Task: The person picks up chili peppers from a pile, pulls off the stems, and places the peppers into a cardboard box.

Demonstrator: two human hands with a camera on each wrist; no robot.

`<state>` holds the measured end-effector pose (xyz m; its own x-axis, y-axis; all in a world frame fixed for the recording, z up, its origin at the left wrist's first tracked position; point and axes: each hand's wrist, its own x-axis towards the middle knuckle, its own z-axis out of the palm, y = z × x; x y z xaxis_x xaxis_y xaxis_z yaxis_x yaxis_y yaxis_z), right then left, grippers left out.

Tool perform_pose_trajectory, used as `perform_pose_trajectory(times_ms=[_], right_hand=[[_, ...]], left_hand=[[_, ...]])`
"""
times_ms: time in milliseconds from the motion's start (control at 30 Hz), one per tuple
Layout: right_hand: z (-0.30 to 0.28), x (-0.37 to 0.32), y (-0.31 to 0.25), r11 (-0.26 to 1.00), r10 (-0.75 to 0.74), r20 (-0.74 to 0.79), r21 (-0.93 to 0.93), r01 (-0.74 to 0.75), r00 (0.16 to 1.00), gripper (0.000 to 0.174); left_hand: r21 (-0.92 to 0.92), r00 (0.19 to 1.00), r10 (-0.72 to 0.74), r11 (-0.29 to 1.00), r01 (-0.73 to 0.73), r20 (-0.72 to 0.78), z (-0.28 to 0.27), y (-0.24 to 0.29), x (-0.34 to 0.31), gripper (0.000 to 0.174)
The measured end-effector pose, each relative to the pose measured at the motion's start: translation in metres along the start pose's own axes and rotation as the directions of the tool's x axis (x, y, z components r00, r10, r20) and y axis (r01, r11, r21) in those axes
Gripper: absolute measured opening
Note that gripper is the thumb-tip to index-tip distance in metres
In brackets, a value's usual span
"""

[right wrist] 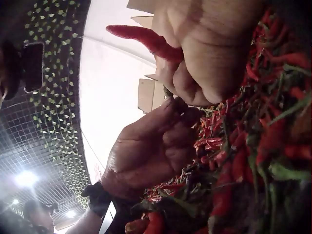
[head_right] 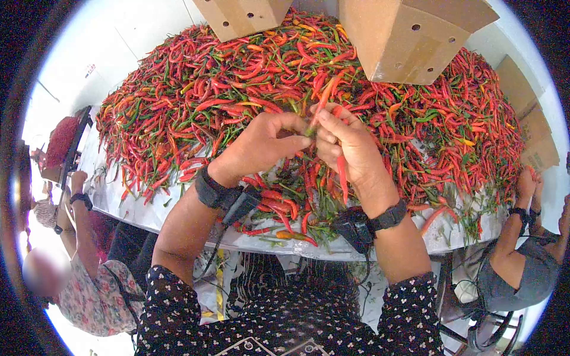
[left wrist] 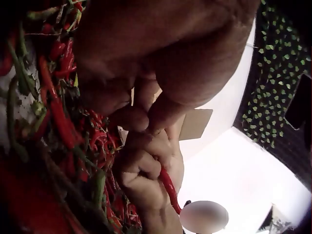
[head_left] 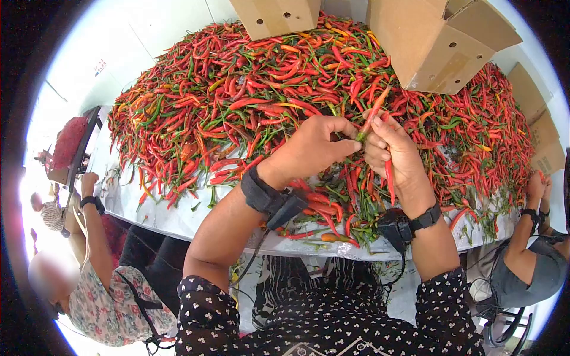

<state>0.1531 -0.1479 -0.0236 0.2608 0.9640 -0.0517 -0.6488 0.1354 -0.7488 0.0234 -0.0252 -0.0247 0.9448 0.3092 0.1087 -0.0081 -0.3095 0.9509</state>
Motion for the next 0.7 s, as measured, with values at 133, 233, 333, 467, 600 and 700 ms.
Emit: perform_pose_trajectory(times_ms=[133, 233, 333, 467, 600, 700], right_hand=[[0.0, 0.002, 0.0, 0.998, -0.039, -0.054, -0.044, 0.037, 0.998, 0.012], [0.006, 0.0, 0.003, 0.964, -0.17, -0.107, -0.226, 0.143, 0.98, 0.01], [0.01, -0.003, 0.005, 0.913, -0.26, -0.02, -0.331, 0.239, 0.965, 0.009], [0.012, -0.005, 0.0, 0.935, -0.282, -0.058, -0.24, 0.261, 0.958, 0.01], [-0.004, 0.003, -0.002, 0.978, -0.201, -0.208, 0.018, 0.209, 0.957, 0.013], [-0.011, 0.012, 0.004, 0.985, -0.162, -0.293, 0.002, 0.17, 0.942, 0.021]], left_hand=[[0.051, 1.0, 0.006, 0.999, -0.005, -0.018, -0.004, 0.01, -0.004, 0.011], [0.107, 0.998, -0.042, 0.993, 0.048, -0.055, -0.008, 0.008, -0.003, 0.014], [0.114, 0.991, -0.115, 0.986, 0.122, -0.065, -0.013, 0.007, 0.0, 0.018], [0.266, 0.981, -0.08, 0.956, 0.126, -0.178, -0.018, 0.002, 0.001, 0.021], [0.131, 0.985, 0.174, 0.976, -0.173, 0.005, -0.007, 0.019, -0.006, 0.015], [-0.089, 0.95, 0.145, 0.988, -0.125, 0.278, 0.002, 0.029, -0.016, 0.027]])
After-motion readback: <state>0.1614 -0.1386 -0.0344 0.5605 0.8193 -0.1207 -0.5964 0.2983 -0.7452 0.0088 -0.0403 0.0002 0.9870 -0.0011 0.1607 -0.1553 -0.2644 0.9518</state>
